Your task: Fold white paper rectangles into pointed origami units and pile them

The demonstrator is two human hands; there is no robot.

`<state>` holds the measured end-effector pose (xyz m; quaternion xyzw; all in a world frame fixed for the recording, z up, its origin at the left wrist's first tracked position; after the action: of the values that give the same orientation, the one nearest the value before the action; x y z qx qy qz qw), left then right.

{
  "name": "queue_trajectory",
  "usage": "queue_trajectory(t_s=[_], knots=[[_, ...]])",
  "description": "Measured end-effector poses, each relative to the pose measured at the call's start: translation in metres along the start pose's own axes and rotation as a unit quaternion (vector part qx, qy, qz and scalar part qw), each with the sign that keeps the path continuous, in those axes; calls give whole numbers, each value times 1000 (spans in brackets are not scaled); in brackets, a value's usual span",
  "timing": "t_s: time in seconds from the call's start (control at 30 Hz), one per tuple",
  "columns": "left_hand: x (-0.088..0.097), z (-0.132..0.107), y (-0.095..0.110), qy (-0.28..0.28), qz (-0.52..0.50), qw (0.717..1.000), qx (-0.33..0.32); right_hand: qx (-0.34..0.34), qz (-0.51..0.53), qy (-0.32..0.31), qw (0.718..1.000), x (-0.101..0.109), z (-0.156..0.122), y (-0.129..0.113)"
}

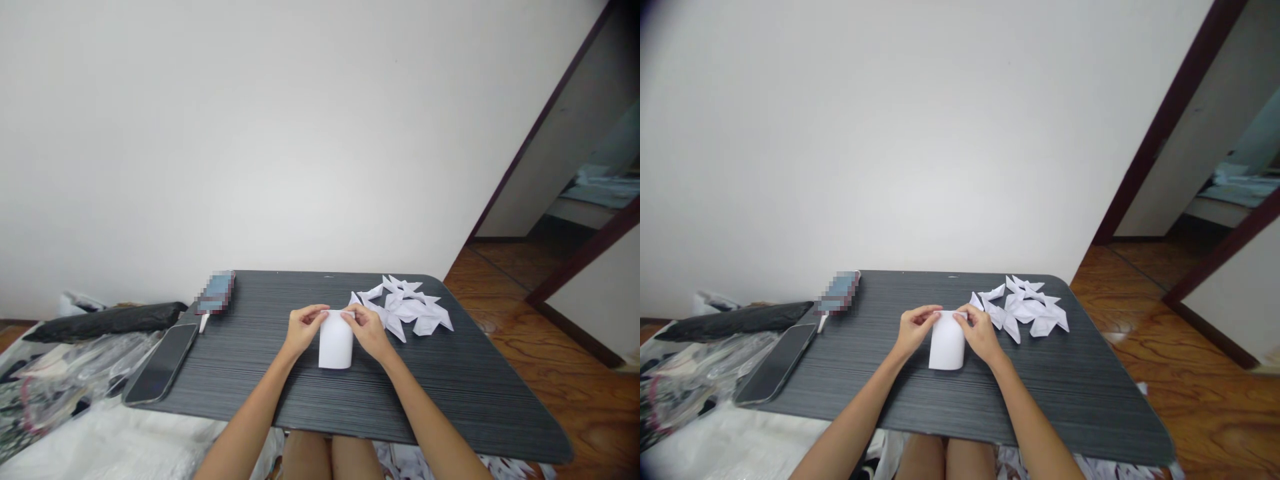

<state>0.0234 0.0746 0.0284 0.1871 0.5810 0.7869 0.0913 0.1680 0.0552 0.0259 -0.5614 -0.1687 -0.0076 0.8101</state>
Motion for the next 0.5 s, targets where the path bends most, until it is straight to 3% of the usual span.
queue_trajectory(t_s=[0.5], knots=[[0,2,-10,-7,-19,1000,3,-24,50,9,998,0,0,5]])
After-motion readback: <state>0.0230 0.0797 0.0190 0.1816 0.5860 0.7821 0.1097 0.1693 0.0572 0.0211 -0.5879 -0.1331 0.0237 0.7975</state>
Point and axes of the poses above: each hand's wrist, its own z-axis towards the middle knuckle, its own x-axis out of the back of the hand, y = z × x, the point moved 8 cm from there along z, towards the middle knuckle, and after that the axes turned 15 degrees about -y, right-handed, at the moved point
